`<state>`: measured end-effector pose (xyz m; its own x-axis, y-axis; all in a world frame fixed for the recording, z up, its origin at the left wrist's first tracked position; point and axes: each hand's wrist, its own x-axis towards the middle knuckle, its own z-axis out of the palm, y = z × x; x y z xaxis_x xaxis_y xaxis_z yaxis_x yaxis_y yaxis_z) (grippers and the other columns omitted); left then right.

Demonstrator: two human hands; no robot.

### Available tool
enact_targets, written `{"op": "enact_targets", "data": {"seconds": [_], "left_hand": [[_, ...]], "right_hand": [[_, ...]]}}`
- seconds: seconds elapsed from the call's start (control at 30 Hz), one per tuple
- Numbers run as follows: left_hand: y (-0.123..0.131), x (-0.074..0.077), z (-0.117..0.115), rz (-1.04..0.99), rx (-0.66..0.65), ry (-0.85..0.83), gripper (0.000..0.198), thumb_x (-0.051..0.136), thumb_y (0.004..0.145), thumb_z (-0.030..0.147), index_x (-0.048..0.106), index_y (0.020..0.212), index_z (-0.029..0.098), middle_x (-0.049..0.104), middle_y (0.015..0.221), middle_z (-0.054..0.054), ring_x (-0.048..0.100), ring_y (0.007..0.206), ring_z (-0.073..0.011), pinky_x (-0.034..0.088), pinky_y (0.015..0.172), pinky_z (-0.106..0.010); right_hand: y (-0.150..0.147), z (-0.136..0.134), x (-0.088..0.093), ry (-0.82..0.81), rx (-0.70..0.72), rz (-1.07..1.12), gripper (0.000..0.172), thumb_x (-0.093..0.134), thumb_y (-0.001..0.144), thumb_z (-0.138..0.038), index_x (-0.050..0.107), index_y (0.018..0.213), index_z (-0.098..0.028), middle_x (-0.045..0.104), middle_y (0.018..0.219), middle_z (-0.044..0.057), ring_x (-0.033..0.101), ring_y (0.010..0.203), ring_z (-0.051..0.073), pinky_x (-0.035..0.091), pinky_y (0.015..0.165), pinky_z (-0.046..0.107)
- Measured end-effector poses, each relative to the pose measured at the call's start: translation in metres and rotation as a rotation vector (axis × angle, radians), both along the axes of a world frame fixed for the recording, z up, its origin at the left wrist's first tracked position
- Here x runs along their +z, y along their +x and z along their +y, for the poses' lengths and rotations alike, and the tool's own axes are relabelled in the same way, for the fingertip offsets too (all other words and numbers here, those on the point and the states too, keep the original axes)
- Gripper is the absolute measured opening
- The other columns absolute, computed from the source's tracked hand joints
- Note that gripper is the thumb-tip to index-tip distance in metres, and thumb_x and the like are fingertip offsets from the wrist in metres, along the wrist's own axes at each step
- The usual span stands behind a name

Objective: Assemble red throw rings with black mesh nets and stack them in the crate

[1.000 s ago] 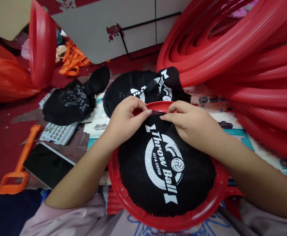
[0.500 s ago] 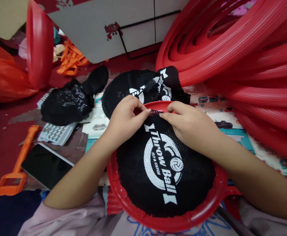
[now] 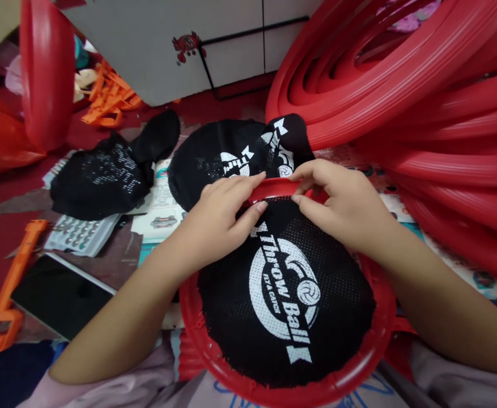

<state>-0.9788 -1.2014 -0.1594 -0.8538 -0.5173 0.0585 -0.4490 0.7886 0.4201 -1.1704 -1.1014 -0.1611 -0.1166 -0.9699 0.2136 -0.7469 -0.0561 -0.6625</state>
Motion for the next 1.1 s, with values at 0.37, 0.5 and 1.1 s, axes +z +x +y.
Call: {"op": "enact_targets", "data": {"seconds": [0.37, 0.5, 1.1], "left_hand": [[-0.013, 0.005, -0.008, 0.123, -0.122, 0.088, 0.021, 0.053, 0.089, 0.023, 0.068, 0.103, 0.017, 0.067, 0.109, -0.008, 0.063, 0.101, -0.0209, 0.050, 0.090, -0.036], [-0.015, 0.003, -0.008, 0.175, -0.098, 0.119, 0.013, 0.059, 0.087, 0.022, 0.068, 0.080, 0.016, 0.063, 0.087, -0.005, 0.060, 0.082, -0.0168, 0.048, 0.076, -0.031], [-0.021, -0.010, -0.004, 0.178, 0.108, 0.094, 0.017, 0.057, 0.082, 0.019, 0.053, 0.065, 0.016, 0.053, 0.074, -0.001, 0.051, 0.070, -0.0149, 0.038, 0.063, -0.029]], "right_hand": [[0.009, -0.004, -0.008, 0.035, -0.049, -0.005, 0.040, 0.053, 0.082, -0.015, 0.053, 0.122, -0.020, 0.069, 0.092, 0.002, 0.066, 0.086, 0.018, 0.047, 0.074, 0.028], [0.014, 0.000, -0.005, 0.049, -0.057, -0.052, 0.045, 0.055, 0.081, -0.014, 0.050, 0.126, -0.020, 0.069, 0.088, 0.001, 0.066, 0.081, 0.018, 0.047, 0.071, 0.028], [0.016, -0.009, -0.011, 0.017, -0.029, 0.134, 0.024, 0.050, 0.081, -0.010, 0.057, 0.104, -0.015, 0.067, 0.086, 0.003, 0.063, 0.075, 0.018, 0.041, 0.066, 0.028]]}}
